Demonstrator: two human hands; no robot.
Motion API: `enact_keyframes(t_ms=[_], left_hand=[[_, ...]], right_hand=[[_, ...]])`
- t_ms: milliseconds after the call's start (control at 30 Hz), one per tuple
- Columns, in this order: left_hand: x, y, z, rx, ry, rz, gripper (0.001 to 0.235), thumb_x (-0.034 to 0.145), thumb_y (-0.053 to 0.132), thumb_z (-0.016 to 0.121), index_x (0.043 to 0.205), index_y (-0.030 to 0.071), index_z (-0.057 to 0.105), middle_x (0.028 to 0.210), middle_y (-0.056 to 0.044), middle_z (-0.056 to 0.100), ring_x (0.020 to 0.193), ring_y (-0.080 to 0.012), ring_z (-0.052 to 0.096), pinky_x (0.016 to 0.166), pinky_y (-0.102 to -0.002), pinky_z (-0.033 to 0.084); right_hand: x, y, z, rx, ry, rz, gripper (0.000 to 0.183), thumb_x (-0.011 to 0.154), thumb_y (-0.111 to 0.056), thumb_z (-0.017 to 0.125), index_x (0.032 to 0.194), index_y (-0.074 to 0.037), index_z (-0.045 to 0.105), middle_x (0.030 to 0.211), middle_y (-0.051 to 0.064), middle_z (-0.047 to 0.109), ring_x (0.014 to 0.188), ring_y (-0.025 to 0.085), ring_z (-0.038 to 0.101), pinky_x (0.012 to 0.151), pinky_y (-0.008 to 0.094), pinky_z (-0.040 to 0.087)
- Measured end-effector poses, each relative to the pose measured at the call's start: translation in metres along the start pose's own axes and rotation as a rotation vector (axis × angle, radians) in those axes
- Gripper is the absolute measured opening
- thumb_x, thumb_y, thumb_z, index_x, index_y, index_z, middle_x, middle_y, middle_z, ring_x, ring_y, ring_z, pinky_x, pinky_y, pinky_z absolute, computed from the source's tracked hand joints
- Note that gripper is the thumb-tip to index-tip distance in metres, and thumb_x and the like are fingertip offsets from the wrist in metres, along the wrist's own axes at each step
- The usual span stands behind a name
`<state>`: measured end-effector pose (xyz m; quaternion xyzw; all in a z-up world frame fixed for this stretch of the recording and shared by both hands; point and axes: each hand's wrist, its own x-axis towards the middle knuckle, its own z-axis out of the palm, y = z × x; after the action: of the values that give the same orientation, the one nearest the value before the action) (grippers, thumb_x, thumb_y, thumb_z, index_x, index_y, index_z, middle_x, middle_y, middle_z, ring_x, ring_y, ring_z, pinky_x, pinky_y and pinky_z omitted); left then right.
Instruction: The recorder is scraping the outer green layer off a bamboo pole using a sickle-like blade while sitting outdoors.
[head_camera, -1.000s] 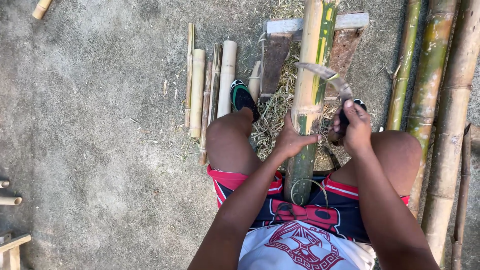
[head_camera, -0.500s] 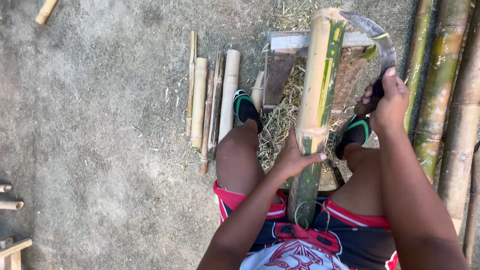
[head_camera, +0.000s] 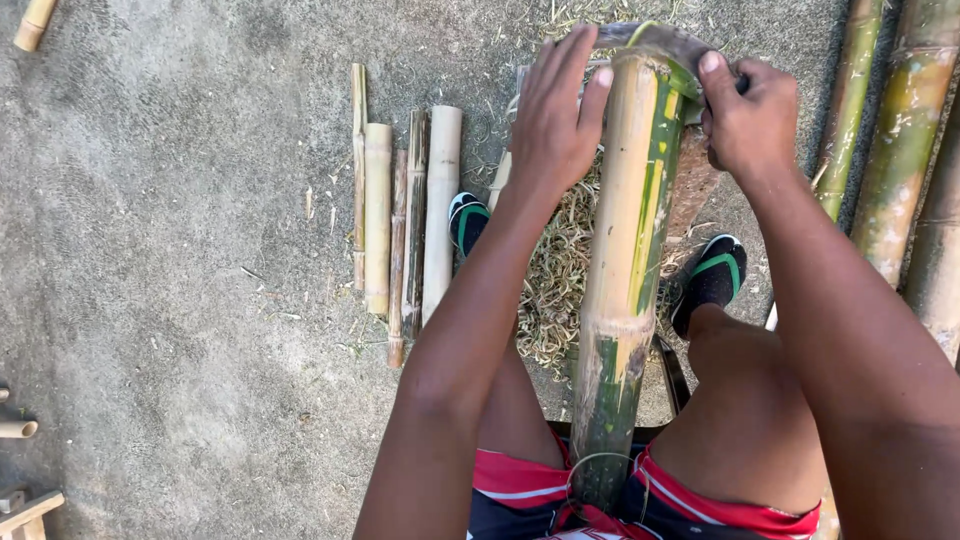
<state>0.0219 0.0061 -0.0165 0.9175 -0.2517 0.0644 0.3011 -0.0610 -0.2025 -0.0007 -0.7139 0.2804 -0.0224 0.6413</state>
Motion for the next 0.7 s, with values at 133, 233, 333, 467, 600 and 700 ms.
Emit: enact_keyframes(t_ms=[133,233,333,467,600,700], left_hand=[[0.02,-0.01,0.023,0.137,-0.007,0.032,0.05,0.107,0.034,0.049,0.154,0.018,0.047,0.16,-0.007,0.051,0.155,-0.033,0.038,0.132,-0.051,0.025],[0.02,-0.011,0.026,0.046,0.0,0.019,0.047,0.108,0.027,0.052,0.153,0.015,0.049,0.156,-0.008,0.055,0.152,-0.0341,0.043,0.133,-0.05,0.028],[0.021,-0.005,0.022,-0.008,-0.006,0.016,0.048,0.104,0.02,0.055,0.151,0.012,0.051,0.148,-0.011,0.059,0.144,-0.0318,0.052,0.13,-0.046,0.035],[0.025,-0.007,0.023,0.023,0.014,0.043,0.049,0.101,0.015,0.057,0.149,0.01,0.051,0.145,-0.011,0.06,0.139,-0.0307,0.054,0.127,-0.045,0.038],[0.025,-0.002,0.015,0.072,-0.053,0.036,0.055,0.097,0.014,0.059,0.152,0.012,0.049,0.147,-0.01,0.058,0.142,-0.0296,0.053,0.128,-0.042,0.039],[0.022,-0.017,0.036,0.15,0.016,0.131,0.065,0.091,0.014,0.061,0.154,0.011,0.043,0.15,-0.013,0.054,0.139,-0.0318,0.05,0.127,-0.046,0.032]], right_hand=[[0.02,0.013,0.002,-0.17,-0.007,-0.092,0.05,0.112,-0.043,0.066,0.087,0.001,0.063,0.061,0.006,0.057,0.048,0.014,0.054,0.041,0.034,0.039],[0.028,0.023,0.0,-0.311,0.011,-0.196,0.054,0.113,-0.045,0.068,0.086,0.002,0.066,0.063,0.006,0.061,0.055,0.014,0.06,0.05,0.034,0.046],[0.03,0.028,-0.003,-0.381,0.011,-0.234,0.055,0.114,-0.047,0.068,0.086,0.001,0.068,0.065,0.008,0.062,0.058,0.017,0.06,0.055,0.038,0.047],[0.032,0.028,-0.004,-0.53,0.041,-0.334,0.052,0.114,-0.042,0.068,0.09,0.004,0.069,0.068,0.012,0.061,0.062,0.022,0.058,0.06,0.041,0.046],[0.03,0.023,-0.001,-0.458,0.021,-0.295,0.052,0.115,-0.045,0.068,0.093,0.002,0.069,0.067,0.01,0.062,0.061,0.019,0.059,0.058,0.041,0.047],[0.024,0.027,0.001,-0.478,0.053,-0.365,0.05,0.115,-0.04,0.067,0.092,0.005,0.068,0.069,0.014,0.061,0.062,0.021,0.057,0.059,0.043,0.047]])
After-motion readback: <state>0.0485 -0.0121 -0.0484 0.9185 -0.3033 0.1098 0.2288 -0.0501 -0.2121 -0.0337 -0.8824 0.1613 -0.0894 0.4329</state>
